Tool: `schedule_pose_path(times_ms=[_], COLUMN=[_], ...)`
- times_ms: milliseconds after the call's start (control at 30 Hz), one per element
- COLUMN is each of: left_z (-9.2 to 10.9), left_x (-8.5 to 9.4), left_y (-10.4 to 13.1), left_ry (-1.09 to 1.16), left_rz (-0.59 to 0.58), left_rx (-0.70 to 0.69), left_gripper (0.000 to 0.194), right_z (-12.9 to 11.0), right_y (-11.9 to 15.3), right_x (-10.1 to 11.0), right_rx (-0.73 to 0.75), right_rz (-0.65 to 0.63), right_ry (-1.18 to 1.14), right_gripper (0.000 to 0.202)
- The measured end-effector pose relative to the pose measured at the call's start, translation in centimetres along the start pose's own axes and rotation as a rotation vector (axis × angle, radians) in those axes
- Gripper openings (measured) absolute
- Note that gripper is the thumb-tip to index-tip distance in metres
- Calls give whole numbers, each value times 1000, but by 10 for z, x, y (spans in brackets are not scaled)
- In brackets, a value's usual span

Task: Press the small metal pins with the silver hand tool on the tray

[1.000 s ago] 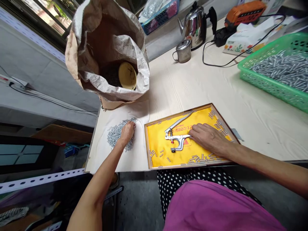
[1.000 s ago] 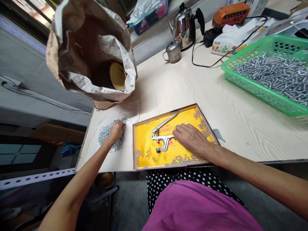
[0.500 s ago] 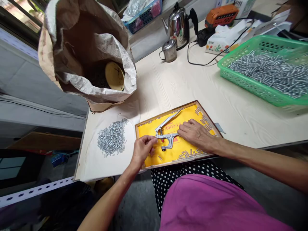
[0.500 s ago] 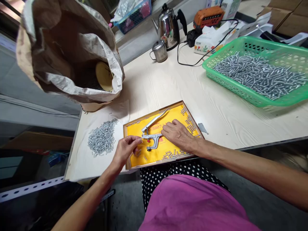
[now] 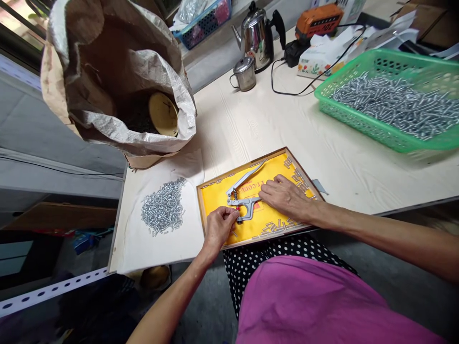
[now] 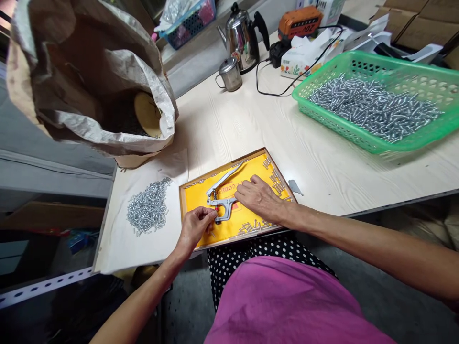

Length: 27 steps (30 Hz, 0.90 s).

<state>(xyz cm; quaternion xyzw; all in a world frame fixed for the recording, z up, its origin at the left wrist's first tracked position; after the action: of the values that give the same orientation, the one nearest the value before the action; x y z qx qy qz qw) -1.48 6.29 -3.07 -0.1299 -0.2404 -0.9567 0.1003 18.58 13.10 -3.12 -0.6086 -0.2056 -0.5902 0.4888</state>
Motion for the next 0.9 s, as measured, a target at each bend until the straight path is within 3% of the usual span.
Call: schedule_pose_path(times_ms=[200,433,633,900], left_z=[-5,3,6,8], left_x=[-2,-5,-6,-9], left_y=[-5,-3,-1,0], left_ry=[18,48,75,86], left_rz=[-61,-73,-57,-36], left_rx=[117,211,235,267], left_gripper=[24,24,27,34], right_z=[0,10,41,51], right_y=[0,-2,-13,-19], right_x=[-3,-3,-4,-20], right_rx=[-11,-67,-89,-47], right_rz=[-45,-126,-151,-200], right_ry=[-28,-126,-117,-143], right_gripper=[24,13,83,92])
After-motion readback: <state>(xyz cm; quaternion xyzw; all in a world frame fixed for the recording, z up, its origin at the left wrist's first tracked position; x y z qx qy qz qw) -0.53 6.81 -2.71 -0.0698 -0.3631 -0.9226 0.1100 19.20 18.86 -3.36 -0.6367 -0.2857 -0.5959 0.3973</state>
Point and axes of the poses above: each hand's wrist, its own y-axis away from the middle knuckle, its own x-axis out of the back of the hand, z = x × y, the point moved 5 cm from there along -y, towards the middle knuckle, and after that the axes turned 14 degrees about y, right-handed, at the moved point
